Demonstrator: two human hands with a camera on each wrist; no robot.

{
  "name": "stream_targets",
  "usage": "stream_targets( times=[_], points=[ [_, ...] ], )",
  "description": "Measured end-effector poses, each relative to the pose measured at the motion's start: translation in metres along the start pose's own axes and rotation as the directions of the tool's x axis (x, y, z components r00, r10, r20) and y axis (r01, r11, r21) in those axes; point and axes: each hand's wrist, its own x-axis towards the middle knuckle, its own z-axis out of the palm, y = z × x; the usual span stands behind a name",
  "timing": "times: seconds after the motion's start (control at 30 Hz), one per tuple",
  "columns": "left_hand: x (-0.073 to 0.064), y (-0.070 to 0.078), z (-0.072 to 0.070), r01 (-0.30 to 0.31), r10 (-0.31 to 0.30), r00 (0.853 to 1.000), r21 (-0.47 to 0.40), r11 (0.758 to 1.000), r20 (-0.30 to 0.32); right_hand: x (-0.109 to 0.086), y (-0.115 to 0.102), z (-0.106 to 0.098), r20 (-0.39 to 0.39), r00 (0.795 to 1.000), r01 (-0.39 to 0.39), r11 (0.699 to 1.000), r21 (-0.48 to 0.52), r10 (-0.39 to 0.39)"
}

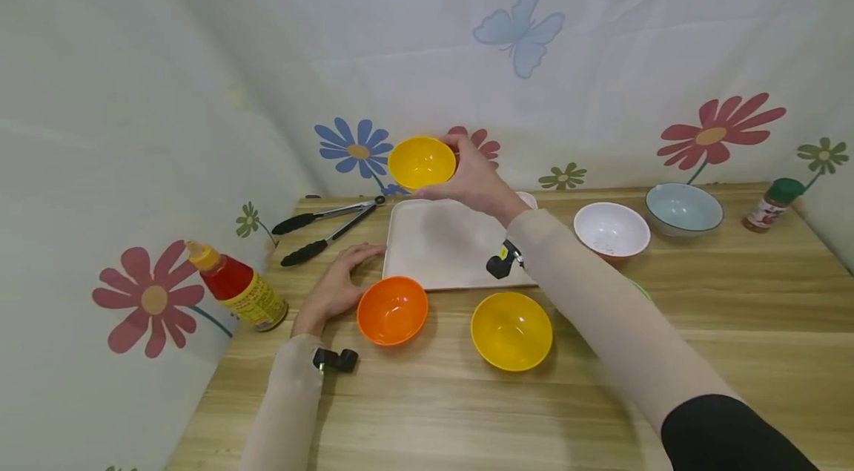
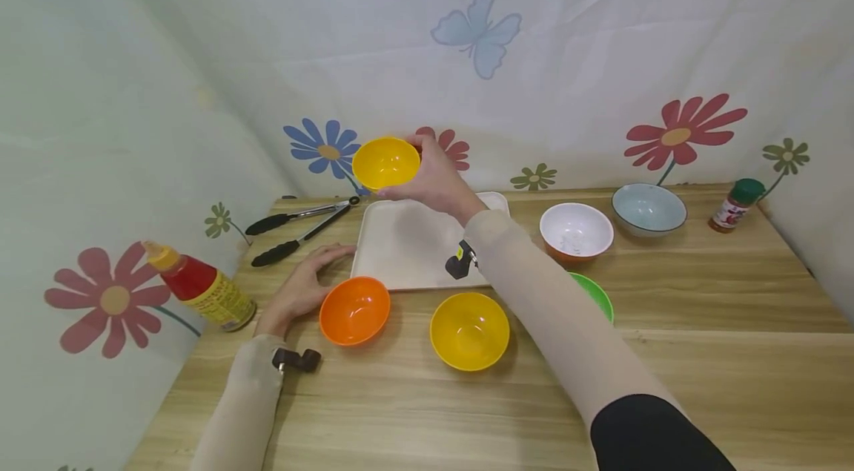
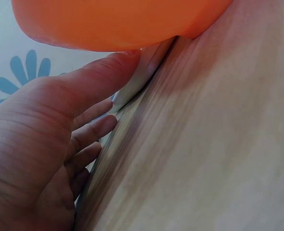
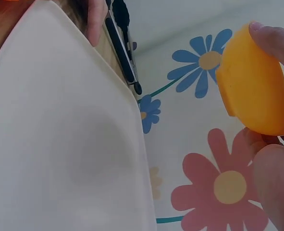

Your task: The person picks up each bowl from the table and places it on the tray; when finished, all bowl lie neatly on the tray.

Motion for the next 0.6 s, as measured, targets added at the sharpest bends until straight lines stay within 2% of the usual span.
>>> stream_targets(
  times=[0.2, 0.3, 0.5, 0.6],
  points=[
    [-0.002, 0.002, -0.001, 0.025, -0.025, 1.000, 0.008, 1.000, 0.005, 0.007, 0.010, 0.010, 0.015, 1.000, 0.006, 1.000, -0.002, -0.006],
    [-0.002, 0.003, -0.001, 0.036, -0.036, 0.999, 0.017, 0.999, 0.007, 0.010, 0.013, 0.014, 0.013, 1.000, -0.026, 0.999, -0.019, 0.026],
    [-0.002, 0.006, -0.001, 0.045, -0.045, 0.999, 0.034, 0.998, 0.007, 0.013, 0.024, 0.021, 0.023, 0.990, -0.139, 0.986, -0.093, 0.142],
    [-0.001, 0.004, 0.000, 0.038, -0.039, 0.999, 0.047, 0.998, 0.007, 0.015, 0.029, 0.025, 0.036, 0.985, -0.162, 0.980, -0.117, 0.167]
  ],
)
